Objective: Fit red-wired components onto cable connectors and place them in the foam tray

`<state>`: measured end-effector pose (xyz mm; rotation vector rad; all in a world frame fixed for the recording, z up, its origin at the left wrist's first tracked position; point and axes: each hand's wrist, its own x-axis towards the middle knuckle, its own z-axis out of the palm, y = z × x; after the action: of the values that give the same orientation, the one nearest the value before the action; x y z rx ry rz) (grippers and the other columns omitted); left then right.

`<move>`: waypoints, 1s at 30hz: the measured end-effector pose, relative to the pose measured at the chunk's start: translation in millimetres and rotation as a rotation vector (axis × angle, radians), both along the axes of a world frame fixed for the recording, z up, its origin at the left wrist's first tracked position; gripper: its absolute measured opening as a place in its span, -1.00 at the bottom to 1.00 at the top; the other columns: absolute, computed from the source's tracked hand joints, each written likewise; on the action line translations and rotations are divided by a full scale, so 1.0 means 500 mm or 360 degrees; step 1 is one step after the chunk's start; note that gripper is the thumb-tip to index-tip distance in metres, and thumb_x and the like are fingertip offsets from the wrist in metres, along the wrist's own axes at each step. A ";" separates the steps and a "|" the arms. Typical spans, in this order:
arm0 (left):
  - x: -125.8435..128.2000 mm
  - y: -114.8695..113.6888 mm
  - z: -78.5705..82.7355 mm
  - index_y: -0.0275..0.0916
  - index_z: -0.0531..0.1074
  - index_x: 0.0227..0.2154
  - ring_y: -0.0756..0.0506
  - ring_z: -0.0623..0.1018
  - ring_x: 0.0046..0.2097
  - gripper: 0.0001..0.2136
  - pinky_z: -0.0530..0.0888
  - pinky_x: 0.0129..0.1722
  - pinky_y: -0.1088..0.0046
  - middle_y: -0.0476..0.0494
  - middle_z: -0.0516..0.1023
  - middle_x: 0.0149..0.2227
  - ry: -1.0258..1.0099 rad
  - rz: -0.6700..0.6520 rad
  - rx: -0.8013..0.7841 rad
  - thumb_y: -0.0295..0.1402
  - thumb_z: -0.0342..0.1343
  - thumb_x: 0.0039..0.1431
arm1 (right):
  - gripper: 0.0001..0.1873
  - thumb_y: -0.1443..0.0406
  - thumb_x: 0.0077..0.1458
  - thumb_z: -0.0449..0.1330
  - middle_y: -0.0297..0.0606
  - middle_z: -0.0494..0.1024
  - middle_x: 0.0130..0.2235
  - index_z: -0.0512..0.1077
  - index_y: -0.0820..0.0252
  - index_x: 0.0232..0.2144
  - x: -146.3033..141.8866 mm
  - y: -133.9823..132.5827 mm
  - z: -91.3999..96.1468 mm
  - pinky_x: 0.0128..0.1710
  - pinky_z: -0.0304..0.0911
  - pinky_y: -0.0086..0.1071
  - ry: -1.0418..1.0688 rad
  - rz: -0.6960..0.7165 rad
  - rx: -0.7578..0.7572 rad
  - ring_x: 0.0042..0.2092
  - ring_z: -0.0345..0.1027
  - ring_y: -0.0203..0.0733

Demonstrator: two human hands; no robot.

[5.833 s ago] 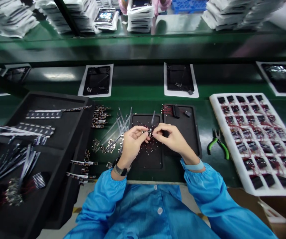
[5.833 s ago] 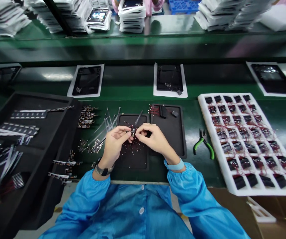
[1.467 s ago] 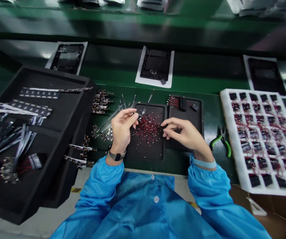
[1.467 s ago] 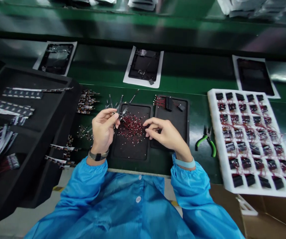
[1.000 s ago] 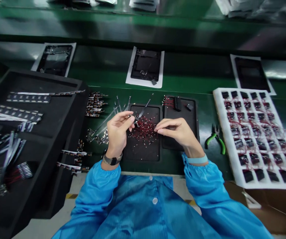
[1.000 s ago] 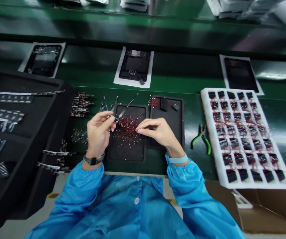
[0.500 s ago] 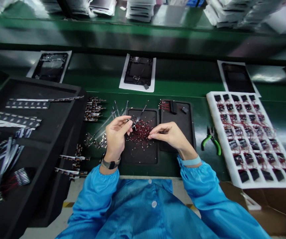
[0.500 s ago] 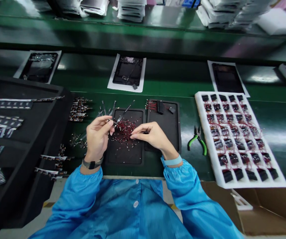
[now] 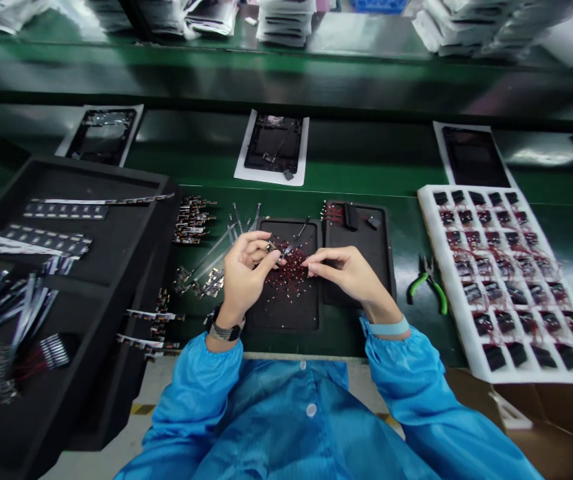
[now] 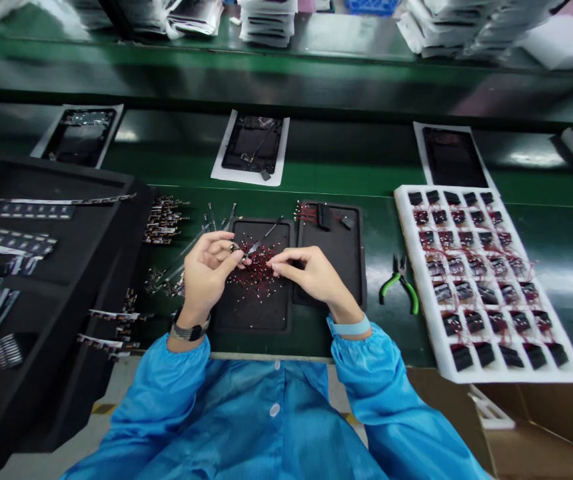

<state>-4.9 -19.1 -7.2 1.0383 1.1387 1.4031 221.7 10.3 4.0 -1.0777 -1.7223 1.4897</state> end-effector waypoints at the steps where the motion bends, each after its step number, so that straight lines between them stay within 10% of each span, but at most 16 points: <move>1: 0.000 0.000 0.000 -0.21 0.40 -0.01 -0.02 0.63 -0.38 -0.64 0.55 -0.33 0.48 0.01 0.56 -0.34 -0.0023 -0.0041 -0.0019 -0.38 0.35 0.17 | -0.78 0.15 0.24 0.34 -0.23 0.69 -0.30 0.68 0.17 -0.22 0.000 0.000 0.002 -0.12 0.39 -0.25 -0.0016 -0.0005 0.0023 -0.23 0.55 -0.12; 30: -0.013 -0.001 0.003 -0.22 0.67 -0.26 -0.07 0.50 -0.28 -0.91 0.38 -0.15 0.34 -0.06 0.55 -0.39 0.0706 -0.0597 0.0070 -0.40 0.34 0.16 | -0.78 0.20 0.28 0.26 -0.27 0.60 -0.37 0.61 0.24 -0.28 -0.002 -0.012 0.028 -0.32 0.25 -0.38 -0.0278 0.0301 0.0062 -0.37 0.36 -0.25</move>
<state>-11.4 -19.8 -5.7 1.5561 1.1475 0.9274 220.6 4.3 17.8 -1.0766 -2.0143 1.5048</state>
